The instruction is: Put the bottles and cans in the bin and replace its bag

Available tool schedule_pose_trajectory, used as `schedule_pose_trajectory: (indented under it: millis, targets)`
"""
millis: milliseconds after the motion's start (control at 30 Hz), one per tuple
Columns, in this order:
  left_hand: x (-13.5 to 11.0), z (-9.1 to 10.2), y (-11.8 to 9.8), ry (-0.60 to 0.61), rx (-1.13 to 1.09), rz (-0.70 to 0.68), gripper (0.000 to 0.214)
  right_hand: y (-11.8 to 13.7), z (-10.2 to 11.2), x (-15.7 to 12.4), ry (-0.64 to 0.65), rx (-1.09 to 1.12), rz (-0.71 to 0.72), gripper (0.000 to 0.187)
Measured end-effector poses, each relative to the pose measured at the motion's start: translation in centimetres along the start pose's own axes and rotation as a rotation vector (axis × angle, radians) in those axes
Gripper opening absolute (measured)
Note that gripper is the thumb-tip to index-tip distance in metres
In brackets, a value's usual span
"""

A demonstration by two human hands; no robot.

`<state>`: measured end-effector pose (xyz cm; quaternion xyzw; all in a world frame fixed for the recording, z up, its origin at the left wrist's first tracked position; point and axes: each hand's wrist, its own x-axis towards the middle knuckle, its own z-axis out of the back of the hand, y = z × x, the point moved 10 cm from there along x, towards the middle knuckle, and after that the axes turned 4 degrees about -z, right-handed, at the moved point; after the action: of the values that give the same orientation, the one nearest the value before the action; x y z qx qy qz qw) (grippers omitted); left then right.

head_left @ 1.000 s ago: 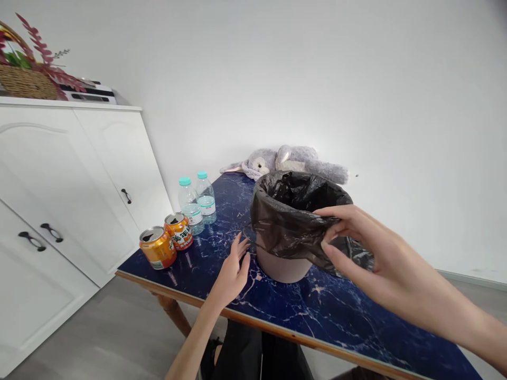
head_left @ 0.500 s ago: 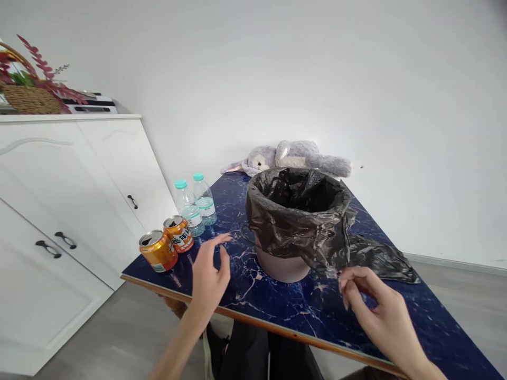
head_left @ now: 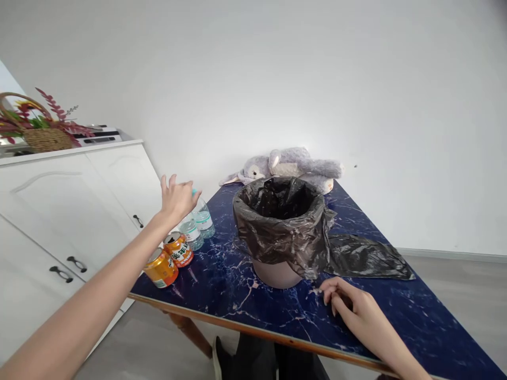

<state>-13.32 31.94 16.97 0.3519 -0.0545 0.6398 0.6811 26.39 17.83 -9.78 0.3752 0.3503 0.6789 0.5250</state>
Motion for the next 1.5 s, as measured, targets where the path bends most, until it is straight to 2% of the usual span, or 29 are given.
schedule_pose_trajectory:
  millis: [67,133,267,333,400,500,600,667,733,767,833,900,967,1067,1133,1167,1200,1267,1367,1433,1500]
  targets:
    - [0.4,-1.3,-0.2,0.07,0.024,-0.012,0.045,0.1,0.2,-0.1,-0.024,-0.024,0.007,0.022]
    - [0.4,-1.3,-0.9,0.053,-0.009,-0.04,0.04,0.2,0.2,0.0,-0.024,-0.038,0.011,0.023]
    - [0.6,0.2,-2.3,-0.02,-0.086,-0.108,0.039,0.2,0.1,0.1,-0.005,-0.006,0.011,0.025]
    - [1.1,2.2,-2.6,-0.09,-0.123,-0.138,0.041,0.2,0.1,0.1,-0.005,0.0,0.014,0.026]
    - [1.5,6.0,-2.6,-0.248,-0.179,-0.157,0.043,0.2,0.0,0.1,-0.003,0.001,0.017,0.027]
    - [1.0,14.1,-2.3,-0.563,-0.269,-0.142,0.043,0.2,-0.1,0.1,0.004,0.013,0.02,0.027]
    - [-1.1,22.2,-3.1,-0.808,-0.349,-0.136,0.05,0.1,-0.1,0.1,0.009,0.037,0.019,0.027]
    - [-2.6,26.0,-5.0,-0.867,-0.39,-0.215,0.056,0.1,0.0,0.1,0.007,0.04,0.019,0.027]
    - [-3.9,28.1,-7.4,-0.867,-0.425,-0.306,0.057,0.1,0.0,0.1,0.005,0.037,0.021,0.027]
    - [-4.5,28.6,-8.5,-0.857,-0.446,-0.35,0.053,0.1,0.0,0.1,0.004,0.039,0.023,0.027]
    - [-5.2,28.3,-10.5,-0.811,-0.503,-0.42,0.044,0.3,0.0,0.1,0.001,0.053,0.028,0.027]
    - [-5.2,26.6,-12.2,-0.702,-0.567,-0.464,0.038,0.4,0.1,0.1,-0.007,0.067,0.032,0.026]
    - [-4.6,24.0,-13.5,-0.541,-0.613,-0.476,0.037,0.6,0.1,0.2,-0.018,0.072,0.036,0.026]
    - [-3.9,19.3,-15.1,-0.231,-0.625,-0.515,0.029,0.8,0.3,0.2,-0.028,0.079,0.041,0.025]
    - [-3.8,16.6,-15.4,-0.056,-0.636,-0.521,0.026,0.9,0.4,0.2,-0.029,0.092,0.038,0.024]
    - [-3.7,15.7,-15.1,-0.007,-0.645,-0.506,0.027,0.9,0.5,0.1,-0.028,0.101,0.037,0.024]
    - [-3.6,15.1,-14.6,0.009,-0.654,-0.48,0.03,1.0,0.6,0.1,-0.027,0.109,0.038,0.023]
    - [-3.3,14.4,-12.9,-0.034,-0.656,-0.408,0.036,1.1,0.7,0.1,-0.028,0.121,0.041,0.022]
    - [-2.6,13.2,-8.9,-0.143,-0.589,-0.292,0.04,1.2,0.7,0.1,-0.031,0.124,0.041,0.022]
    - [-1.9,11.1,-5.7,-0.156,-0.481,-0.223,0.041,1.0,0.6,0.1,-0.025,0.126,0.032,0.023]
    - [-1.2,8.0,-2.5,-0.081,-0.333,-0.149,0.045,0.7,0.3,0.1,-0.014,0.126,0.02,0.023]
